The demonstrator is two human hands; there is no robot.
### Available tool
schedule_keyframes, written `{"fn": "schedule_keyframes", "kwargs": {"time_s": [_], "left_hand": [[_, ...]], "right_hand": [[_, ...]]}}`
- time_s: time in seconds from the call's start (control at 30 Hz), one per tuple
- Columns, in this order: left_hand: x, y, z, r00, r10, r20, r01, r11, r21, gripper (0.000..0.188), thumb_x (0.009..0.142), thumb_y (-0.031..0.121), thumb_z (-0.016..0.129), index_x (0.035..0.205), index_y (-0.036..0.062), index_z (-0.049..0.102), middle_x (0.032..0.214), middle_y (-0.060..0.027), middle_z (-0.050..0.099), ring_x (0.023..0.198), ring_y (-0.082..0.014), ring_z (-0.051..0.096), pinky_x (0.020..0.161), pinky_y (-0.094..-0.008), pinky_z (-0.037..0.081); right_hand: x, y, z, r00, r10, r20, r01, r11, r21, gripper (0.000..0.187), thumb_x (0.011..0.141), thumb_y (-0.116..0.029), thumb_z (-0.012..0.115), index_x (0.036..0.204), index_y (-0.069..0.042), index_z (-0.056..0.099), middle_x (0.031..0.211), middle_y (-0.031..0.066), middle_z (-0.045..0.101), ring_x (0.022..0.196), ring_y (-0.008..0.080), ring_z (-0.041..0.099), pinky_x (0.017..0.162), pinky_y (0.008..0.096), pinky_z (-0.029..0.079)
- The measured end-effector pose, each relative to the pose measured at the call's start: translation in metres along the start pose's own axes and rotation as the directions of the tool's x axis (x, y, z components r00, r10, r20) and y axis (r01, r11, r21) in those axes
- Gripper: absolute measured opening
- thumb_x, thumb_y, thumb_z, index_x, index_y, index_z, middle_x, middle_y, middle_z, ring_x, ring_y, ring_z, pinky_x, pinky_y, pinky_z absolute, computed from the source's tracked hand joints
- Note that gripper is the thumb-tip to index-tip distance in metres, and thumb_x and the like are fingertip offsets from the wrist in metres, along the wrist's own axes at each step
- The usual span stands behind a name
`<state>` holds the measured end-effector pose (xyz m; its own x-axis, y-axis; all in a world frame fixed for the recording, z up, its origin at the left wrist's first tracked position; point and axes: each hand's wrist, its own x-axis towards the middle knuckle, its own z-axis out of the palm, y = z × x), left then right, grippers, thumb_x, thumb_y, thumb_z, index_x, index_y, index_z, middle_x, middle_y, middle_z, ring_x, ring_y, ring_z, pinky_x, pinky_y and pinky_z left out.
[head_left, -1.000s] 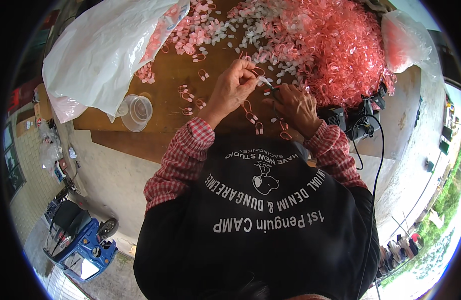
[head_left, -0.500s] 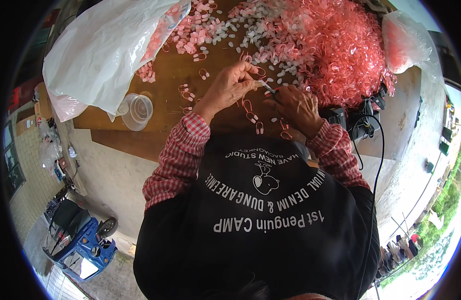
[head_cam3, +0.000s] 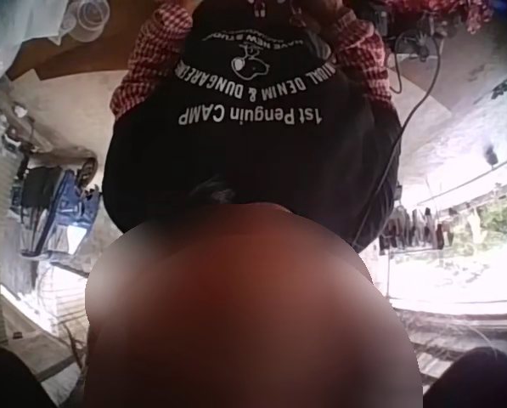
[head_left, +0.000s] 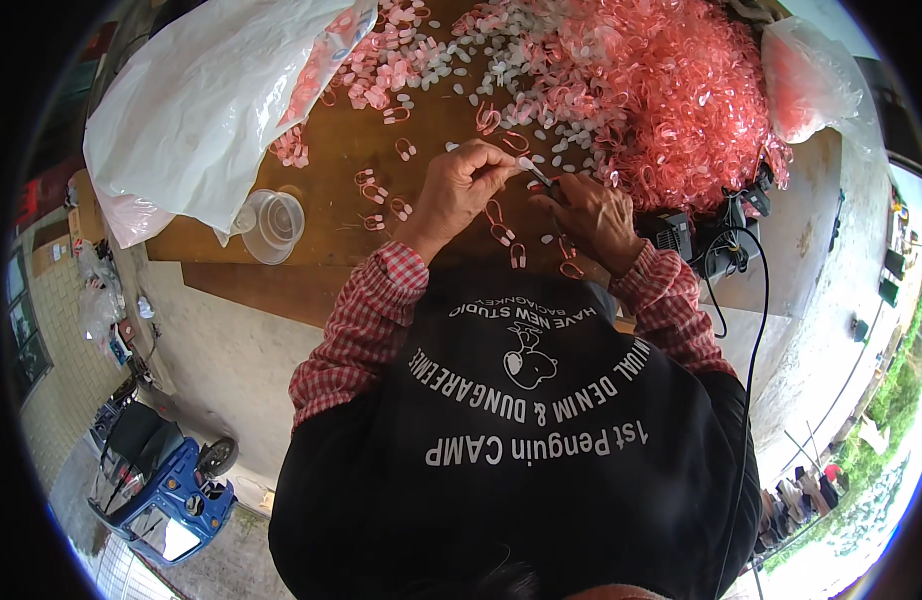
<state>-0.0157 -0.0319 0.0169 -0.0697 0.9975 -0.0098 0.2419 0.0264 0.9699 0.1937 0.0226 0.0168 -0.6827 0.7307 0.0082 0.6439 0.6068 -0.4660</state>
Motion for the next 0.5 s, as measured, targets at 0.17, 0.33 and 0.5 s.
{"fn": "schedule_keyframes", "kwargs": {"time_s": [0.17, 0.33, 0.5], "left_hand": [[0.001, -0.002, -0.001, 0.985, 0.174, 0.02, -0.175, 0.976, 0.133, 0.007, 0.085, -0.003, 0.065, 0.092, -0.0011, 0.065, 0.086, -0.0068, 0.066, 0.075, -0.013, 0.064, 0.063, -0.0244, 0.052], [0.004, -0.002, -0.004, 0.977, 0.194, 0.089, -0.209, 0.955, 0.209, 0.007, 0.086, -0.002, 0.065, 0.093, -0.0008, 0.065, 0.086, -0.0081, 0.067, 0.077, -0.0137, 0.066, 0.064, -0.0249, 0.053], [-0.002, -0.01, 0.001, 0.996, 0.075, 0.042, -0.076, 0.997, 0.026, 0.008, 0.087, -0.003, 0.063, 0.095, -0.0015, 0.065, 0.089, -0.0066, 0.067, 0.077, -0.0125, 0.066, 0.063, -0.0227, 0.053]], "right_hand": [[0.002, 0.0, -0.01, 0.997, -0.006, 0.072, 0.004, 0.999, 0.034, 0.038, 0.085, -0.047, 0.064, 0.09, -0.009, 0.063, 0.076, 0.0094, 0.063, 0.062, 0.0291, 0.064, 0.054, 0.0433, 0.05], [0.001, 0.003, -0.005, 0.998, -0.058, -0.014, 0.059, 0.996, 0.065, 0.042, 0.083, -0.046, 0.067, 0.074, -0.007, 0.057, 0.07, 0.0097, 0.06, 0.058, 0.0298, 0.061, 0.049, 0.0399, 0.046], [-0.005, 0.0, -0.001, 0.998, -0.008, 0.058, 0.004, 0.997, 0.073, 0.042, 0.084, -0.044, 0.068, 0.071, -0.006, 0.056, 0.061, 0.0114, 0.056, 0.052, 0.03, 0.058, 0.046, 0.0398, 0.044]]}}
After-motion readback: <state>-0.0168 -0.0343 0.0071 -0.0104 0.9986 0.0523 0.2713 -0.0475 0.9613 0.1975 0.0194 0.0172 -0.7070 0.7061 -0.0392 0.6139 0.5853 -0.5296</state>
